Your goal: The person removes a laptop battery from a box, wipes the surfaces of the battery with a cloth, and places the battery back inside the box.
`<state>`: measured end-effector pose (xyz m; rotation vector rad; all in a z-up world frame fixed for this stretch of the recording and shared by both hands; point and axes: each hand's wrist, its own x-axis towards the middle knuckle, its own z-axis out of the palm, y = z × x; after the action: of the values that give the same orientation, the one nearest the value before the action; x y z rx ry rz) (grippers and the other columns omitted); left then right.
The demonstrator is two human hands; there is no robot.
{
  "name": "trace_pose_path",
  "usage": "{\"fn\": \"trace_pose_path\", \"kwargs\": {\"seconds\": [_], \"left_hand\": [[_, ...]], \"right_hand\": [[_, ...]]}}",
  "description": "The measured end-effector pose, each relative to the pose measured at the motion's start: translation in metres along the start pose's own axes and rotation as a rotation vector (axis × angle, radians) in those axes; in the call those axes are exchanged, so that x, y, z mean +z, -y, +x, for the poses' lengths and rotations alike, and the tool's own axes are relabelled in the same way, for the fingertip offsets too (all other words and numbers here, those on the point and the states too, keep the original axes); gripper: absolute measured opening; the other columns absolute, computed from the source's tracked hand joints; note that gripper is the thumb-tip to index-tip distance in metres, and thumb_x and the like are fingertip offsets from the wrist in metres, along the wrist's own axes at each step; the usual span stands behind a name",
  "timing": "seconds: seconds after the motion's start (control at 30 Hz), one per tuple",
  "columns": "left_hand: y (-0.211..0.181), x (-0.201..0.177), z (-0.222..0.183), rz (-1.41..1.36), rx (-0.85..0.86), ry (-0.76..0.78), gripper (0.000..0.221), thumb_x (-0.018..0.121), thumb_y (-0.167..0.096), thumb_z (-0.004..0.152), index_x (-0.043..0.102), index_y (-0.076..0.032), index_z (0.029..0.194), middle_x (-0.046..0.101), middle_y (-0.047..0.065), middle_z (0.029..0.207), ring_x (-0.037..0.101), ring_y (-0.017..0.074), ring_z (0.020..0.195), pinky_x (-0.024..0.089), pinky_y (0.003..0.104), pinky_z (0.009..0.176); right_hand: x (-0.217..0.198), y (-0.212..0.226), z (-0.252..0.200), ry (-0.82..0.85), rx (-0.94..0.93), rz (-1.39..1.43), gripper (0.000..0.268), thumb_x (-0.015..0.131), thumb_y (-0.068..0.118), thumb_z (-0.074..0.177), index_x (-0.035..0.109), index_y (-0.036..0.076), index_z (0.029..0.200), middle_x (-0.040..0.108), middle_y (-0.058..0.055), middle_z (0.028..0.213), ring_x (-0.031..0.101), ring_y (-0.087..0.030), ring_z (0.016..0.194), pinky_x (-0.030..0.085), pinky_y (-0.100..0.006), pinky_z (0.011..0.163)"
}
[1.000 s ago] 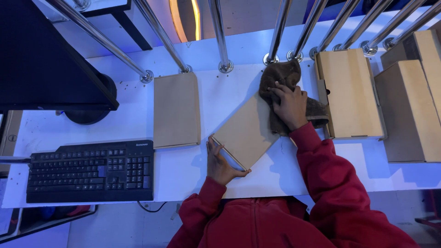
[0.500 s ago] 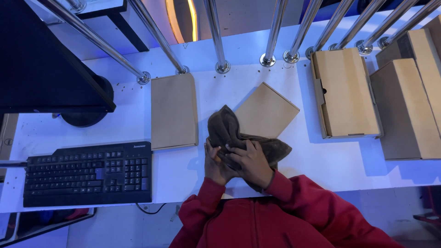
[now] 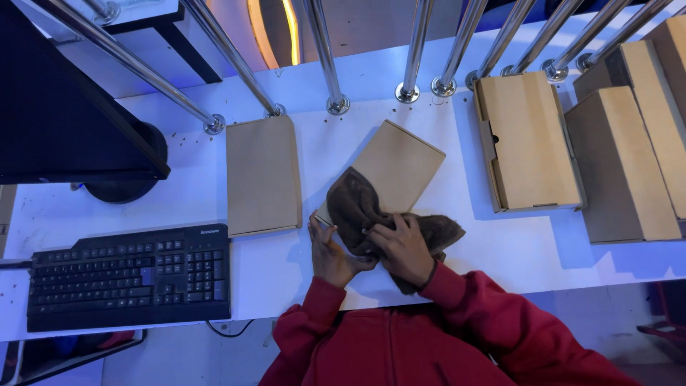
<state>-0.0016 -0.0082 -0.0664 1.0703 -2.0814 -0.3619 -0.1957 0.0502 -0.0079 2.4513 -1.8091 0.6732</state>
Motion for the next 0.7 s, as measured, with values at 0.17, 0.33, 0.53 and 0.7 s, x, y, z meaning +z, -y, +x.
{"fn": "trace_pose_path", "kwargs": {"seconds": [0.17, 0.33, 0.53, 0.7], "left_hand": [[-0.017, -0.012, 0.001, 0.041, -0.011, -0.046, 0.116, 0.099, -0.052, 0.029, 0.024, -0.017, 0.111, 0.023, 0.042, 0.152, 0.037, 0.0563, 0.137, 0.036, 0.064, 0.112], [-0.019, -0.012, 0.000, 0.023, -0.015, -0.042, 0.110, 0.101, -0.051, 0.031, 0.024, -0.017, 0.103, 0.022, 0.046, 0.152, 0.043, 0.0587, 0.132, 0.041, 0.064, 0.107], [-0.028, -0.018, 0.006, 0.025, -0.045, -0.061, 0.109, 0.101, -0.051, 0.033, 0.025, -0.017, 0.103, 0.021, 0.044, 0.154, 0.042, 0.0566, 0.135, 0.041, 0.062, 0.108], [-0.034, -0.032, 0.010, -0.015, -0.002, -0.105, 0.108, 0.101, -0.050, 0.033, 0.024, -0.017, 0.102, 0.022, 0.045, 0.153, 0.041, 0.0601, 0.134, 0.040, 0.067, 0.106]], "right_hand": [[-0.013, -0.058, 0.026, 0.063, 0.153, -0.056, 0.037, 0.073, 0.021, 0.069, 0.070, 0.022, 0.105, 0.069, 0.006, 0.102, 0.058, -0.033, 0.103, 0.045, -0.051, 0.087], [-0.024, -0.113, 0.049, -0.084, 0.375, -0.206, 0.024, 0.073, 0.012, 0.081, 0.073, 0.018, 0.105, 0.066, 0.004, 0.098, 0.058, -0.034, 0.100, 0.044, -0.051, 0.085], [0.001, -0.153, 0.053, -0.236, 0.452, -0.298, 0.022, 0.075, 0.006, 0.083, 0.074, 0.015, 0.102, 0.067, 0.000, 0.094, 0.058, -0.034, 0.092, 0.041, -0.047, 0.077], [-0.017, -0.146, 0.059, -0.286, 0.515, -0.317, 0.020, 0.074, 0.002, 0.082, 0.072, 0.016, 0.096, 0.066, -0.001, 0.084, 0.060, -0.031, 0.084, 0.043, -0.044, 0.076]]}}
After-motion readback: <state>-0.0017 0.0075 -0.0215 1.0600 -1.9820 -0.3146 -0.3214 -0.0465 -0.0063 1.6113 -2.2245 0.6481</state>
